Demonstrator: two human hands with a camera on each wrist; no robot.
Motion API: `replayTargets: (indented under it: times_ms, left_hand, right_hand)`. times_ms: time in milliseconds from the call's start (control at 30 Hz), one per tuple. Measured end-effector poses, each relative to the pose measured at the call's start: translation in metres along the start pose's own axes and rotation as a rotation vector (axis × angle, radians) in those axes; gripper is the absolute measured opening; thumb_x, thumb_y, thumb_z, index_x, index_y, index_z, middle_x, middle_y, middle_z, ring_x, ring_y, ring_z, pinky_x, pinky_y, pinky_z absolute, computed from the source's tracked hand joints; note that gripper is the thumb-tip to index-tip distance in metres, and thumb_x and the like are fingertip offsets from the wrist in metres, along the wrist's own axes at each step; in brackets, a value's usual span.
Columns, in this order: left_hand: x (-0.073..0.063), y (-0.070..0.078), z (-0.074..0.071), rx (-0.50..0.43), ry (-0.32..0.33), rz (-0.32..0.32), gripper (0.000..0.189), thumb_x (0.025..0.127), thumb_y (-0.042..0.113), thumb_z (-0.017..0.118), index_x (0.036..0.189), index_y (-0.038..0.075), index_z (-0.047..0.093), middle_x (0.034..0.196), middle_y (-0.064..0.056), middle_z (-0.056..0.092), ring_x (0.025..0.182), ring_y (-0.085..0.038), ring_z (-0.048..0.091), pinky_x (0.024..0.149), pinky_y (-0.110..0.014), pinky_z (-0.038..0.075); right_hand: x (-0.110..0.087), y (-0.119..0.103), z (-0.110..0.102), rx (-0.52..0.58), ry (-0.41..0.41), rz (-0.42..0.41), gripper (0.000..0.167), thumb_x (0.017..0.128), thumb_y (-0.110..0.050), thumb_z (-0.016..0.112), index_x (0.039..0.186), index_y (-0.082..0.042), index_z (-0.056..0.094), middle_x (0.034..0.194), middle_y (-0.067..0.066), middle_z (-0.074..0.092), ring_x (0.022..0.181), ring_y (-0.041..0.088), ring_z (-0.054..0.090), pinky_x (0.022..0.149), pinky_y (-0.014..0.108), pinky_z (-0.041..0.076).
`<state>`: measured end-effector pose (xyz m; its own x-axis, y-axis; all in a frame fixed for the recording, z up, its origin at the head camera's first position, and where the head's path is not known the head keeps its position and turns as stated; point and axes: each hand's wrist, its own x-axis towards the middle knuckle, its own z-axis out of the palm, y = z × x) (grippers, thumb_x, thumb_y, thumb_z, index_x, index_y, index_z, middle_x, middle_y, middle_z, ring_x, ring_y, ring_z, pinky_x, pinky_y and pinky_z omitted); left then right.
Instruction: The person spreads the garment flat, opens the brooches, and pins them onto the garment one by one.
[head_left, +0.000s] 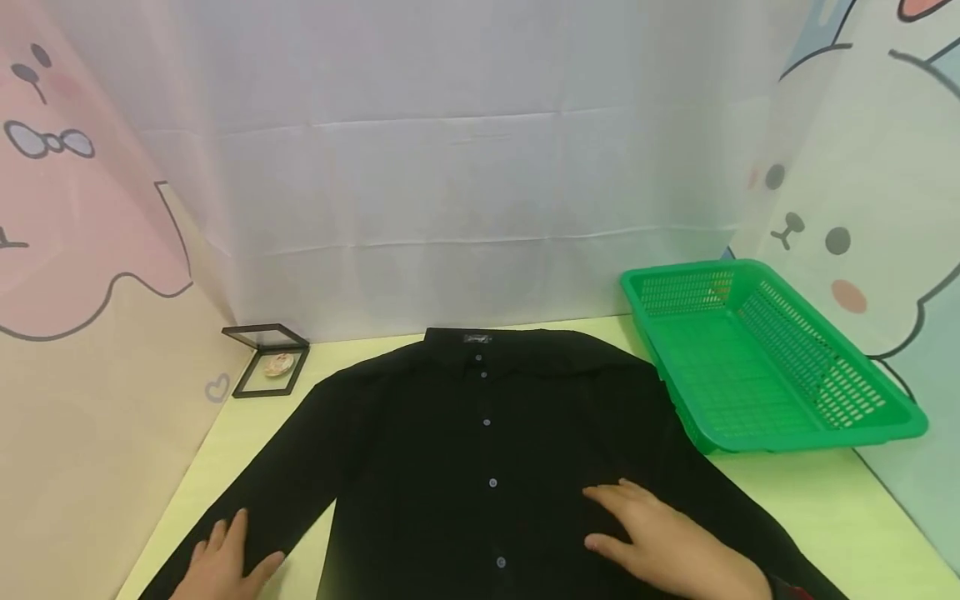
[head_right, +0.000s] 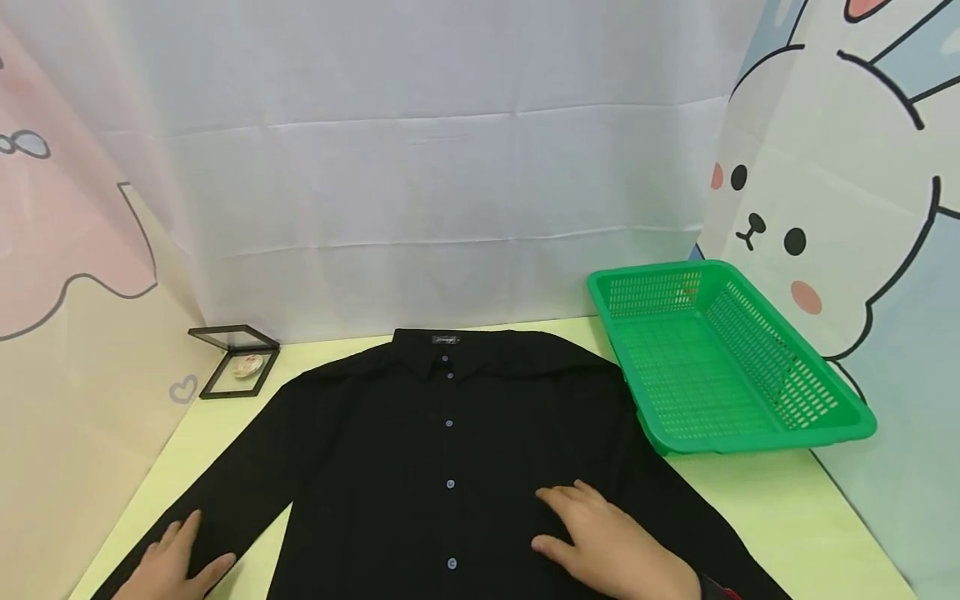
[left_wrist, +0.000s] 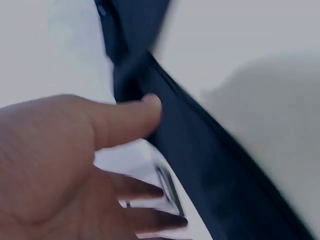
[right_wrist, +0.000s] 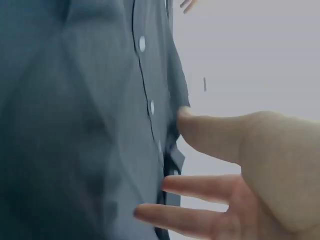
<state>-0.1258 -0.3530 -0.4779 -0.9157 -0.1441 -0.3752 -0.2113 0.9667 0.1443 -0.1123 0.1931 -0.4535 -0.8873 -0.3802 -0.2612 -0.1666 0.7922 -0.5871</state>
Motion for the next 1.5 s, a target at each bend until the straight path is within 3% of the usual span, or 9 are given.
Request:
replayTargets:
  times_ms: [133,267,400,600,867,1000,1167,1333,1500]
  left_hand:
    - [0.003,0.059,-0.018,-0.096,-0.041,0.269,0.098,0.095,0.053,0.068,0.154,-0.013,0.027,0.155,-0.049,0.019,0.139,-0.074,0.014,0.102,-0.081,0.033]
    - [0.009,0.100,-0.028,-0.200,-0.070,0.447,0.086,0.095,0.047,0.071,0.159,0.002,0.035,0.164,-0.035,0.022,0.148,-0.064,0.015,0.107,-0.079,0.031]
    - [0.029,0.132,-0.033,-0.188,-0.092,0.554,0.079,0.096,0.041,0.072,0.158,0.006,0.038,0.165,-0.030,0.025,0.150,-0.059,0.020,0.112,-0.076,0.030]
    - [0.066,0.188,-0.033,-0.087,-0.090,0.651,0.074,0.098,0.033,0.071,0.158,0.005,0.038,0.166,-0.026,0.026,0.152,-0.055,0.021,0.118,-0.070,0.026]
    - [0.109,0.264,-0.020,-0.072,-0.137,0.664,0.088,0.097,0.044,0.070,0.166,0.027,0.018,0.172,-0.020,0.006,0.154,-0.057,0.002,0.112,-0.083,0.019]
    - [0.132,0.286,-0.010,-0.127,-0.157,0.539,0.110,0.089,0.053,0.077,0.166,0.035,0.001,0.173,-0.017,-0.001,0.153,-0.058,-0.006,0.104,-0.091,0.008]
    - [0.153,0.294,-0.013,-0.115,-0.210,0.395,0.120,0.080,0.056,0.084,0.166,0.039,0.002,0.174,-0.012,-0.009,0.153,-0.056,-0.013,0.100,-0.094,0.001]
    - [0.168,0.291,-0.026,-0.056,-0.240,0.385,0.118,0.079,0.056,0.085,0.166,0.039,0.006,0.173,-0.011,-0.013,0.152,-0.057,-0.014,0.099,-0.094,0.005]
    - [0.180,0.283,-0.032,-0.002,-0.256,0.429,0.121,0.081,0.050,0.086,0.167,0.029,0.004,0.171,-0.020,-0.013,0.148,-0.064,-0.012,0.111,-0.086,0.010]
  right_hand:
    - [-0.015,0.028,-0.022,-0.055,0.139,0.085,0.054,0.095,-0.042,0.072,0.134,-0.005,0.064,0.130,0.009,0.069,0.117,0.031,0.067,0.093,0.050,0.056]
    - [-0.030,0.067,-0.038,-0.036,0.138,0.194,0.052,0.096,-0.032,0.072,0.130,0.006,0.062,0.111,0.008,0.073,0.095,0.025,0.070,0.077,0.044,0.058]
    - [-0.040,0.092,-0.040,0.000,0.089,0.268,0.052,0.095,-0.028,0.074,0.126,0.012,0.061,0.107,0.009,0.072,0.094,0.028,0.070,0.077,0.044,0.058]
    - [-0.044,0.101,-0.031,-0.048,0.098,0.246,0.048,0.093,-0.028,0.076,0.122,0.008,0.064,0.110,0.013,0.069,0.099,0.031,0.068,0.082,0.048,0.058]
    - [-0.047,0.099,-0.023,-0.183,0.112,0.240,0.056,0.089,-0.035,0.080,0.126,0.005,0.065,0.104,0.014,0.059,0.089,0.026,0.059,0.074,0.047,0.055]
    - [-0.042,0.094,-0.018,-0.201,0.096,0.297,0.068,0.089,-0.048,0.077,0.134,0.000,0.061,0.116,0.019,0.057,0.096,0.034,0.059,0.070,0.053,0.054]
    - [-0.042,0.092,-0.008,-0.231,0.128,0.346,0.079,0.086,-0.060,0.074,0.141,-0.005,0.058,0.128,0.022,0.054,0.105,0.040,0.058,0.067,0.055,0.052]
    - [-0.052,0.098,0.001,-0.271,0.151,0.390,0.089,0.085,-0.067,0.071,0.148,-0.008,0.052,0.132,0.021,0.051,0.108,0.042,0.056,0.068,0.056,0.050]
    - [-0.064,0.115,0.000,-0.238,0.061,0.472,0.101,0.080,-0.076,0.068,0.152,-0.008,0.045,0.136,0.029,0.048,0.111,0.050,0.054,0.073,0.063,0.050]
